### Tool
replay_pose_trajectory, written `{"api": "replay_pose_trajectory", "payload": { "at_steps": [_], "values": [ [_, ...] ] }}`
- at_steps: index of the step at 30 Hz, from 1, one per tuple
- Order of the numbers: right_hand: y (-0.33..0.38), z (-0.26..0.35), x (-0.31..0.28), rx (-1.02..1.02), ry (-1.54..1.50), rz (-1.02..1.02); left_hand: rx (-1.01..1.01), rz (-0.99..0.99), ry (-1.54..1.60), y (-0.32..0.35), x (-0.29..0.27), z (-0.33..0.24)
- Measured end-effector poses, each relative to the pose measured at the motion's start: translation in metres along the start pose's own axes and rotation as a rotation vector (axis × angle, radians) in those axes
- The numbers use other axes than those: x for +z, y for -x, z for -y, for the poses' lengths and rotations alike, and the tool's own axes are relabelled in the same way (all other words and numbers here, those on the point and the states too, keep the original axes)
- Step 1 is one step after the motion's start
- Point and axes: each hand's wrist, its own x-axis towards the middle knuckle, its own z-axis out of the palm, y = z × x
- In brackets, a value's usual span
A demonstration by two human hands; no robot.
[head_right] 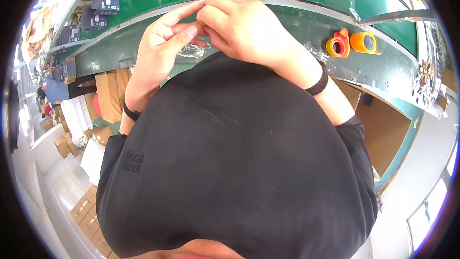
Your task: Packing product boxes from a conveyor belt into a larger cardboard shipping box.
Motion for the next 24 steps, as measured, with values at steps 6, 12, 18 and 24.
{"api": "replay_pose_trajectory", "payload": {
  "at_steps": [6, 12, 18, 24],
  "values": [
    [-0.002, -0.014, 0.021, -0.026, 0.208, -0.1, -0.026, -0.088, 0.141, -0.008, -0.006, 0.009],
    [0.001, -0.016, 0.014, 0.052, -0.191, -0.26, 0.037, -0.009, 0.393, -0.012, -0.005, 0.008],
    [-0.001, -0.008, 0.007, 0.069, -0.205, -0.244, 0.098, 0.008, 0.322, -0.011, 0.0, 0.015],
    [0.007, -0.008, 0.004, 0.039, 0.052, -0.18, 0.129, -0.025, 0.197, -0.012, 0.009, 0.022]
  ]
}}
